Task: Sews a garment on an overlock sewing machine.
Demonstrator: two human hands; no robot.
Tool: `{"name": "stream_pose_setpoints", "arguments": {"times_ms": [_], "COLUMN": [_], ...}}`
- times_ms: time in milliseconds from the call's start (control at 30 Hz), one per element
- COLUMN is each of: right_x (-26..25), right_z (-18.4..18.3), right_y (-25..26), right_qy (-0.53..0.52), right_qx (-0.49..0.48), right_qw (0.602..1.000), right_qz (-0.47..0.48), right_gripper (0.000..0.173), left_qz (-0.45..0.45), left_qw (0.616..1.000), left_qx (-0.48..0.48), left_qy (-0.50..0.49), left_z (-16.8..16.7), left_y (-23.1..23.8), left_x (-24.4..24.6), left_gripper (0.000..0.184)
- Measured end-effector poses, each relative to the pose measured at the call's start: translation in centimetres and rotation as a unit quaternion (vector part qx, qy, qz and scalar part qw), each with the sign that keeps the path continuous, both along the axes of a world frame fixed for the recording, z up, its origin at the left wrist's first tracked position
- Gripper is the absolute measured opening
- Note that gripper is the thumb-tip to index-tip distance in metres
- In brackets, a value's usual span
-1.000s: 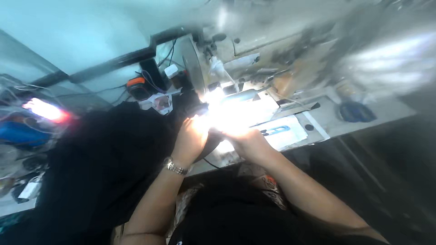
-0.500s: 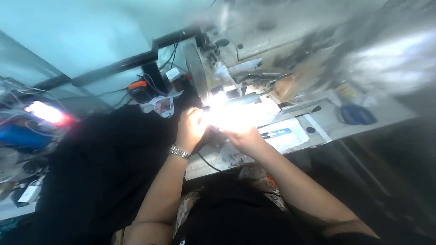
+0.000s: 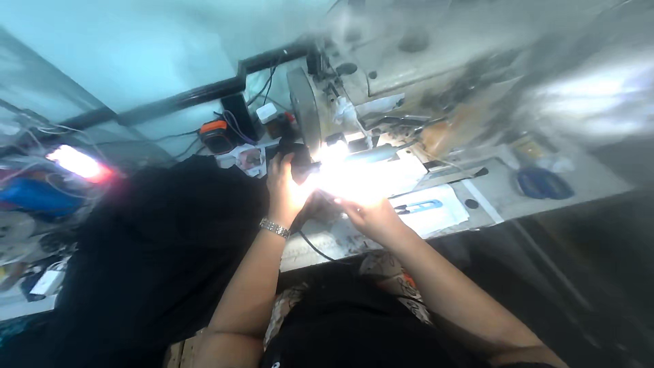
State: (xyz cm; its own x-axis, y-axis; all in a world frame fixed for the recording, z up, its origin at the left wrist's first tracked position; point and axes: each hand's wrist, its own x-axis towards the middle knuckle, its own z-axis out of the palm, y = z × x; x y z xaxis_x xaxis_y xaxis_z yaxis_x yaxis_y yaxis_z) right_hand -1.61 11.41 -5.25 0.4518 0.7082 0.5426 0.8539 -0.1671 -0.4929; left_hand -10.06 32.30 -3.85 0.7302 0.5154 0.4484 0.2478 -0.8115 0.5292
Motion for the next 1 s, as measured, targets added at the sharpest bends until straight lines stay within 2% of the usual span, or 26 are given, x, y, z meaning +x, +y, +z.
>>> {"name": "stream_pose_setpoints", "arguments": {"times_ms": [633,767,833,900,967,1000], "right_x": [0.1,0.6,1.5,3.6,7.0,9.0], "right_z": [-0.5,1.4,3.5,5.8,7.2,7.4], "right_y": [0.3,-1.2,-3.2,-6.6,-10.7,-13.0], "right_qy": [0.012,0.033,0.055,0.056,0.034,0.029], "right_qx": [-0.014,-0.031,0.018,0.124,0.264,0.339], "right_qw": [1.0,0.999,0.998,0.991,0.963,0.936], "right_qz": [0.001,0.016,0.003,0.005,-0.042,-0.095], "right_gripper": [0.029,0.027,0.019,0.019,0.024,0.025], "left_qz": [-0.001,0.004,0.003,0.007,0.012,0.011], "left_qw": [1.0,1.0,1.0,1.0,1.0,1.0], "left_qx": [0.011,0.009,0.006,0.001,0.0,-0.001], "left_qy": [0.013,0.013,0.011,0.015,0.022,0.023], "left_z": [-0.2,-0.1,-0.1,-0.1,0.0,0.0], "left_y": [0.0,0.0,0.0,-0.1,-0.2,-0.3], "left_x": [0.0,0.1,0.1,0.1,0.0,0.0], "left_gripper": [0.066,0.067,0.07,0.072,0.073,0.074]}}
